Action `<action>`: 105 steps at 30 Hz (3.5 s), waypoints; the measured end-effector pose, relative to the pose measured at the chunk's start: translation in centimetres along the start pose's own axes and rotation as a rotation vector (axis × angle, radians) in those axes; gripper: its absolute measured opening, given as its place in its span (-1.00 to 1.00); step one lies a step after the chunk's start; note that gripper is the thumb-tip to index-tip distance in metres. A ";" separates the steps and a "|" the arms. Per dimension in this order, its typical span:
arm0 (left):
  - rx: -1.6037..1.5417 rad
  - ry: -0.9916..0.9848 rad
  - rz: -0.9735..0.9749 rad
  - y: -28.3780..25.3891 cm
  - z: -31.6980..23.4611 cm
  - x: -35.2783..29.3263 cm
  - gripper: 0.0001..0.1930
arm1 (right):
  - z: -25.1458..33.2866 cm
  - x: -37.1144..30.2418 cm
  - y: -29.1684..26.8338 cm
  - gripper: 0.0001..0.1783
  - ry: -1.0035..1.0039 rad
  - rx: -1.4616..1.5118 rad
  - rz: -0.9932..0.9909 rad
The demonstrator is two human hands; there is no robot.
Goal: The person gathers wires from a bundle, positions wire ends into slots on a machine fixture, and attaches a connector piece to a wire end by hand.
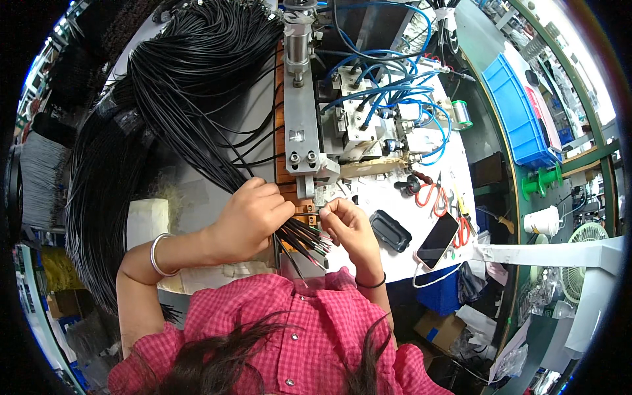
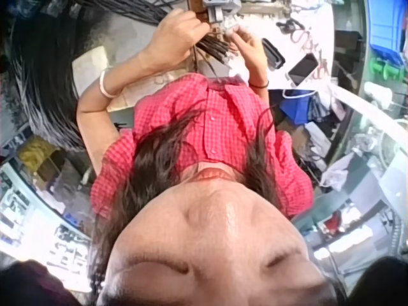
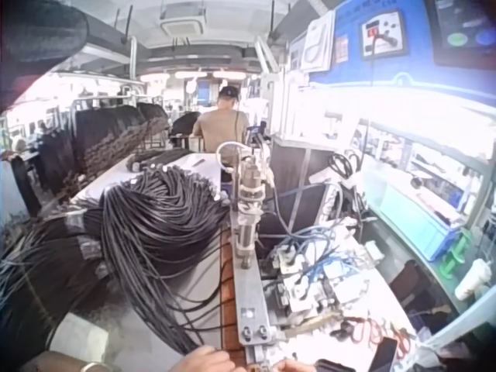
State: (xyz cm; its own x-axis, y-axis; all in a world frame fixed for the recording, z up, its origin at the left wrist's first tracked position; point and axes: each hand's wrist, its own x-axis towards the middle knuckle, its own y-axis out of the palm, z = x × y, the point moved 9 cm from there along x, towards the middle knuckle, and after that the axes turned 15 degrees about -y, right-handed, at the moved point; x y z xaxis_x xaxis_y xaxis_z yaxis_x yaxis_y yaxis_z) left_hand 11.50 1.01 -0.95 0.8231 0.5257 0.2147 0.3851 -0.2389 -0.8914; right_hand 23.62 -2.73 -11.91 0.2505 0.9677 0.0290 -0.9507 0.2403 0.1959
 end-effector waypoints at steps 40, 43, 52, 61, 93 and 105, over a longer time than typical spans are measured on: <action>-0.025 -0.018 -0.003 -0.4 -0.3 -0.2 -0.86 | 2.8 -0.9 0.3 -0.95 -0.105 0.044 -0.079; -0.033 0.005 -0.012 -0.4 -0.5 -0.3 -0.86 | 2.0 -0.8 0.5 -0.94 -0.093 0.130 -0.044; 0.008 -0.025 0.002 -0.1 0.2 -0.3 -0.87 | -0.3 -0.2 0.2 -0.85 0.063 -0.018 0.019; 0.060 0.015 0.003 -0.3 -0.3 -0.1 -0.87 | 0.8 -0.8 0.0 -0.85 0.022 -0.170 -0.013; 0.026 -0.037 0.060 0.4 0.1 -0.2 -0.93 | 3.2 -1.1 0.0 -0.92 -0.083 -0.163 -0.093; -0.101 -0.094 -0.051 -1.2 0.3 0.1 -0.85 | 2.1 -1.1 0.6 -0.90 -0.039 0.123 -0.076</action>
State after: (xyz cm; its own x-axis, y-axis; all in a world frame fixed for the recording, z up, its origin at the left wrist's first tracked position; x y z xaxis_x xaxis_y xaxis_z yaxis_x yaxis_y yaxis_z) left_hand 11.03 1.59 0.05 0.7603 0.6124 0.2164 0.4698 -0.2885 -0.8343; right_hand 23.14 -3.78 -9.76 0.3298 0.9429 0.0471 -0.9000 0.2990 0.3173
